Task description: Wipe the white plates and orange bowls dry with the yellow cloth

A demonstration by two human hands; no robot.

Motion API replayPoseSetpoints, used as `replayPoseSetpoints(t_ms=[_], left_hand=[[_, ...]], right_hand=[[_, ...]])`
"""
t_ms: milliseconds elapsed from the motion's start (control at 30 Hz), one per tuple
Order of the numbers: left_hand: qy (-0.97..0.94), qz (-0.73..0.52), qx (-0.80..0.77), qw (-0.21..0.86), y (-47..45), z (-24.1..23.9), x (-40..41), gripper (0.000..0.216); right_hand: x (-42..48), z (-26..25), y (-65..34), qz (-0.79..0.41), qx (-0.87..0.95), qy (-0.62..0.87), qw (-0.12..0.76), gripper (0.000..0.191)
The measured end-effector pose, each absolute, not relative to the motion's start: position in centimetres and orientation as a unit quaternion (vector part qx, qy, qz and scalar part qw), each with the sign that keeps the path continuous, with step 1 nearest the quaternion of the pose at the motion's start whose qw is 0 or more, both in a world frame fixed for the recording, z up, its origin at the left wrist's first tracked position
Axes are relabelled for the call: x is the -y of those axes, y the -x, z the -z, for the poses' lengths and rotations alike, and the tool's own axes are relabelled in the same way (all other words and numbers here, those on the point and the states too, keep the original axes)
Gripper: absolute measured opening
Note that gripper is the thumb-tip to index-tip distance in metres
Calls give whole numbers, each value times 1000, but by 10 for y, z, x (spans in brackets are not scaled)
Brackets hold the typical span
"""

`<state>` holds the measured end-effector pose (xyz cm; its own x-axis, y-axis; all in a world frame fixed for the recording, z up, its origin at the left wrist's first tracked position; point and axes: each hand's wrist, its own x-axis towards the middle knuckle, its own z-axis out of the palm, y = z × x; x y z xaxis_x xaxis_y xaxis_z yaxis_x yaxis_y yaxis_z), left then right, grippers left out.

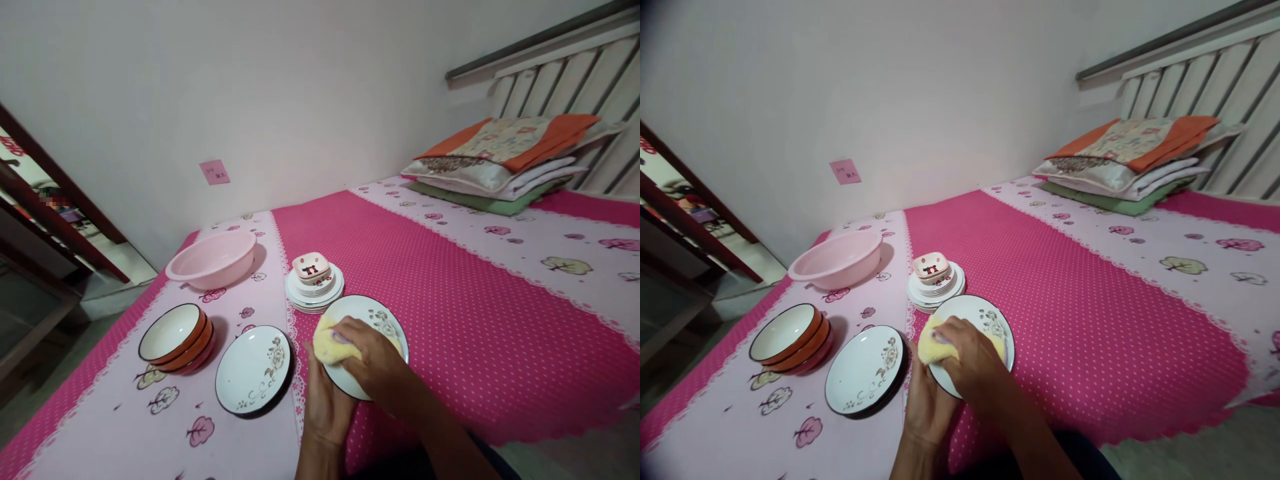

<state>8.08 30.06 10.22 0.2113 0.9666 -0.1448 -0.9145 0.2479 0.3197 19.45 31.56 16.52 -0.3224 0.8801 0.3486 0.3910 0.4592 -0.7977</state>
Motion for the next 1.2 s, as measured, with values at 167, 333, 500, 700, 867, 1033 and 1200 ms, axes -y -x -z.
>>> replayPoseSetpoints(t_ms=[167, 333, 500, 700, 867, 1033, 1200], left_hand=[[-64, -591, -190, 781, -68, -109, -302, 67], [-88, -623, -155, 762, -66, -97, -308, 61], [-99, -642, -153, 745, -63, -94, -313, 62], [-59, -665, -219, 712, -59, -102, -312, 62], [-59, -681, -233, 692, -60, -107, -311, 58], [-47, -682, -233, 692, -58, -106, -312, 57], [-60, -692, -249, 675, -53, -103, -313, 58]], right_hand=[[-306, -169, -207, -377, 807, 360, 277, 14], [-299, -171, -227, -333, 816, 428, 200, 10], [-300, -176, -257, -217, 780, 528, 258, 12], [-315, -181, -277, -23, 644, 669, 370, 17], [-332, -158, -265, -55, 633, 695, 336, 24], [-338, -140, -238, -238, 706, 625, 231, 20], [-335, -140, -234, -287, 727, 577, 239, 29]])
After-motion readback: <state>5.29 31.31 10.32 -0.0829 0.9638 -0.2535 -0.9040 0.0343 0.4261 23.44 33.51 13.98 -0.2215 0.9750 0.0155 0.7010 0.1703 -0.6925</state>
